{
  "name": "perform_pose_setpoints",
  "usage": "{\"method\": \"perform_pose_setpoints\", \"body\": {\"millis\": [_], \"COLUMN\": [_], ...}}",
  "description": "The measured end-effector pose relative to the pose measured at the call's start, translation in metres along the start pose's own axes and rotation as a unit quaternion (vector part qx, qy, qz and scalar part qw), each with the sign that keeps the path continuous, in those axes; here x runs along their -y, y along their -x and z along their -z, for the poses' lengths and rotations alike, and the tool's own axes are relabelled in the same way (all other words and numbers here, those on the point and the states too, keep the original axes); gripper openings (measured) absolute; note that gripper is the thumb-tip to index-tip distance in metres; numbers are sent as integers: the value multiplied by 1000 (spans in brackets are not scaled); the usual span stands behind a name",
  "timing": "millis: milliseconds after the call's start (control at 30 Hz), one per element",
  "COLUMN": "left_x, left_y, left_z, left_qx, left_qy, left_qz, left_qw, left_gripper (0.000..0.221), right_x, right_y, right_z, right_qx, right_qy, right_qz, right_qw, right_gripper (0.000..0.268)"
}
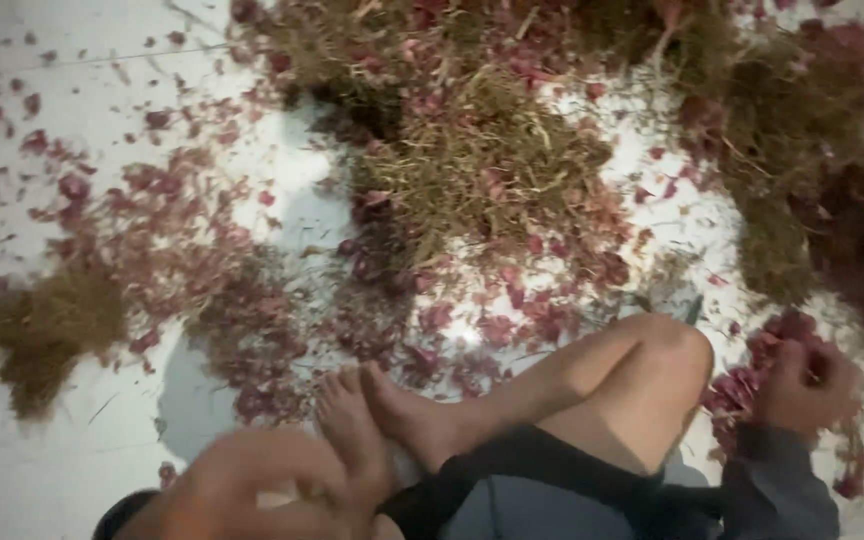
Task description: Cleaning shallots by manually removing dried stalks and roots while sitting on the floor.
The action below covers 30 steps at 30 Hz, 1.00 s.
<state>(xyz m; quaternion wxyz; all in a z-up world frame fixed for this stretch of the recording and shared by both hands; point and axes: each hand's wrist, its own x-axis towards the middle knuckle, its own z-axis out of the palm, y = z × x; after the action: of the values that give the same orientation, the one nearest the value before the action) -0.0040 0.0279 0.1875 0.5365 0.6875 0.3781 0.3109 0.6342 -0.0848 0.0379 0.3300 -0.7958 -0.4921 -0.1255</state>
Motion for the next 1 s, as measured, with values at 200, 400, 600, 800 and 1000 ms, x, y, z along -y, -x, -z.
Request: {"method": "perform_pose_setpoints", "body": {"millis": [200,400,600,800,1000], "left_x": [158,178,169,178,164], "left_y": [99,109,111,113,108], "left_z": [-149,-146,-141,-145,-133], "left_qx": [-124,-91,-93,-116,-86], "left_qy": [-620,-607,-606,-580,-596], "left_qz": [429,444,422,430,412], "left_qw": [645,653,668,682,684], "left_gripper": [28,18,51,42,36], "right_x": [256,404,462,458,474], "right_y": [-6,40,79,118,142], "right_z": [-52,-96,-130,-162,-176], "right_qx": [274,460,513,618,591], "right_qy": [-229,-328,-300,-164,-112], "right_qz": [67,130,198,129,63], "right_qw": [932,815,779,758,796], "right_gripper": [32,19,33,46,63]}}
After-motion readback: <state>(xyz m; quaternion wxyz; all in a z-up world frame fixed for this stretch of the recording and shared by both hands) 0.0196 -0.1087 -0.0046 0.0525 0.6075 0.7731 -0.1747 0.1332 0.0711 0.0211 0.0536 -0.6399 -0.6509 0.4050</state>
